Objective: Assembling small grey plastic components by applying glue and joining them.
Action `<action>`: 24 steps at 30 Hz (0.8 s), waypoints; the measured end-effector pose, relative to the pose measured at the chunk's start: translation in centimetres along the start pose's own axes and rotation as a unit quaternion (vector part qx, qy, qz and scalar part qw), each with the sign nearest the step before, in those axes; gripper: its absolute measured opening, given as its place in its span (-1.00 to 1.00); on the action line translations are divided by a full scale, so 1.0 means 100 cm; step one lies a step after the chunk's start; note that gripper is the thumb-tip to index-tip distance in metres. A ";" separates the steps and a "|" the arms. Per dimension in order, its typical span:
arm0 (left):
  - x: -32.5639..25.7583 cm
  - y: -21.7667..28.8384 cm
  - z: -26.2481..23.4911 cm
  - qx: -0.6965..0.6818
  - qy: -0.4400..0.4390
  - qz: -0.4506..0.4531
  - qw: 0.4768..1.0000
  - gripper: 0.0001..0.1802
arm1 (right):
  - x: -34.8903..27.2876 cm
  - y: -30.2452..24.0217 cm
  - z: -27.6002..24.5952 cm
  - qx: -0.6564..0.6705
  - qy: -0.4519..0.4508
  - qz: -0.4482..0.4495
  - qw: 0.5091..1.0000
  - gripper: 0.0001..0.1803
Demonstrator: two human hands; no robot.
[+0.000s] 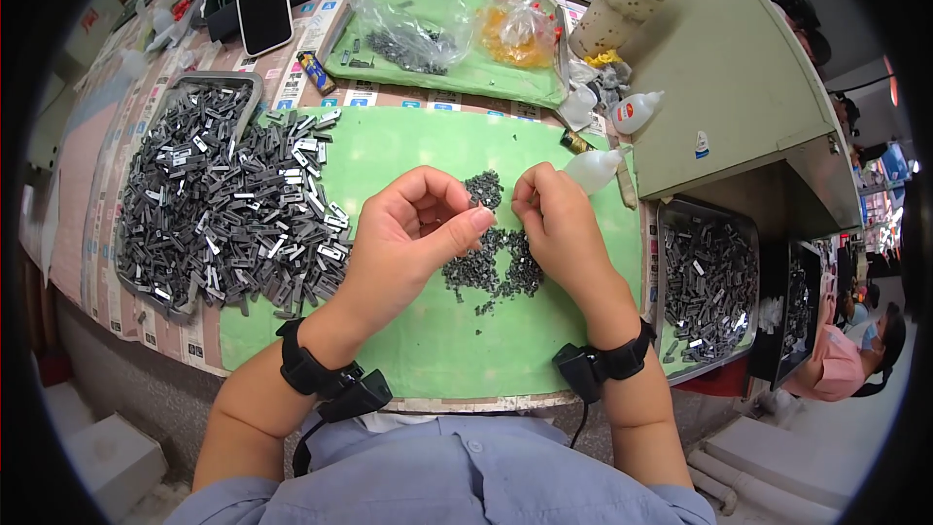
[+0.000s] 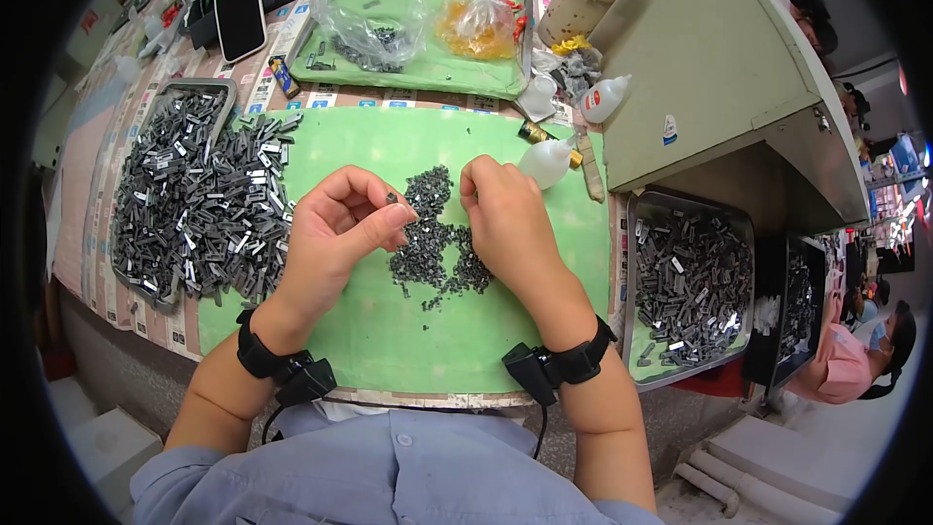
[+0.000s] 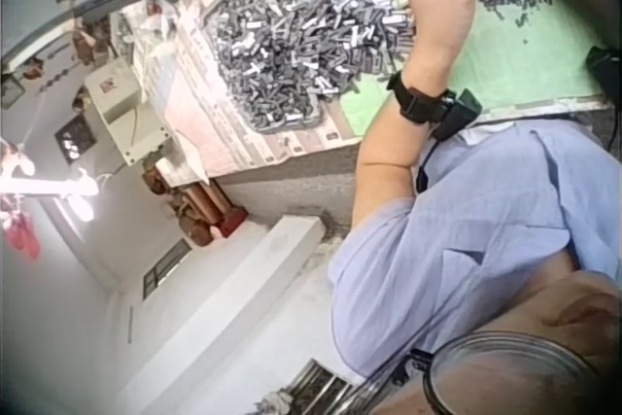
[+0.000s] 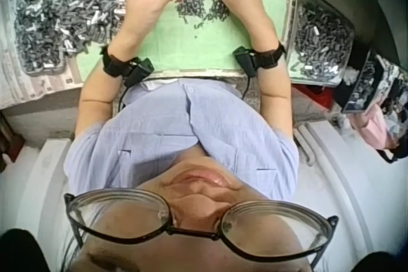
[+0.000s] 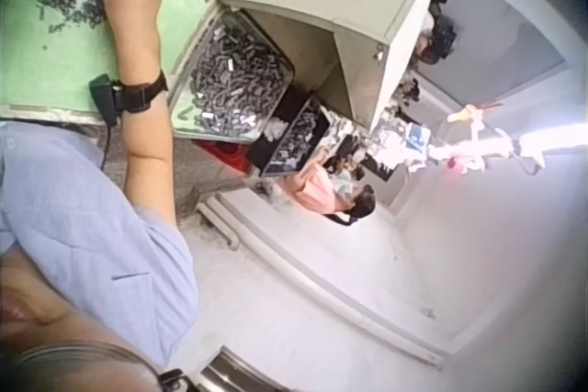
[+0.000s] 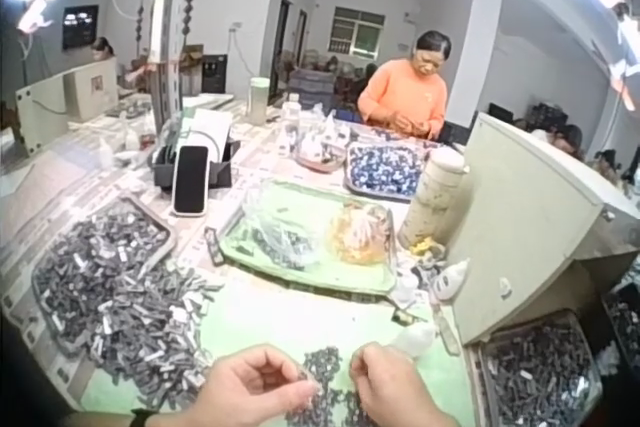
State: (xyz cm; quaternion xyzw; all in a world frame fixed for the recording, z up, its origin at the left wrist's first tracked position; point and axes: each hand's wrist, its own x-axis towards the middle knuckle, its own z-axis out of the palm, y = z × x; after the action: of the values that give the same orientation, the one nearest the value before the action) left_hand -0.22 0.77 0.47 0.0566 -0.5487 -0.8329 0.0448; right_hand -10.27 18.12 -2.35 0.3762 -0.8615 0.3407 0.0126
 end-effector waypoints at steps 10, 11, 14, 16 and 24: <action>0.001 -0.002 0.004 -0.020 -0.019 -0.021 0.999 -0.88 | -0.004 -0.025 -0.013 0.185 0.091 -0.040 0.978 -0.77; 0.000 -0.003 0.003 -0.050 -0.040 -0.030 0.998 -0.89 | -0.006 -0.031 -0.014 0.249 0.099 -0.055 0.962 -0.76; -0.003 -0.003 0.005 -0.092 -0.080 -0.038 0.992 -0.89 | -0.011 -0.033 -0.012 0.304 0.113 -0.085 0.942 -0.74; -0.004 -0.002 0.006 -0.105 -0.097 -0.039 0.989 -0.89 | -0.010 -0.034 -0.013 0.276 0.124 -0.115 0.946 -0.72; -0.005 0.005 0.007 -0.043 -0.117 -0.002 0.992 -0.88 | -0.009 -0.030 -0.015 0.248 0.141 -0.124 0.950 -0.68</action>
State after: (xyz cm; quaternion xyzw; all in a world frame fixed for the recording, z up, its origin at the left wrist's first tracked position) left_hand 0.21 1.25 1.19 -0.0416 -0.5139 -0.8566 -0.0191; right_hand -7.97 18.10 0.29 0.4191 -0.6858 0.5893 0.0826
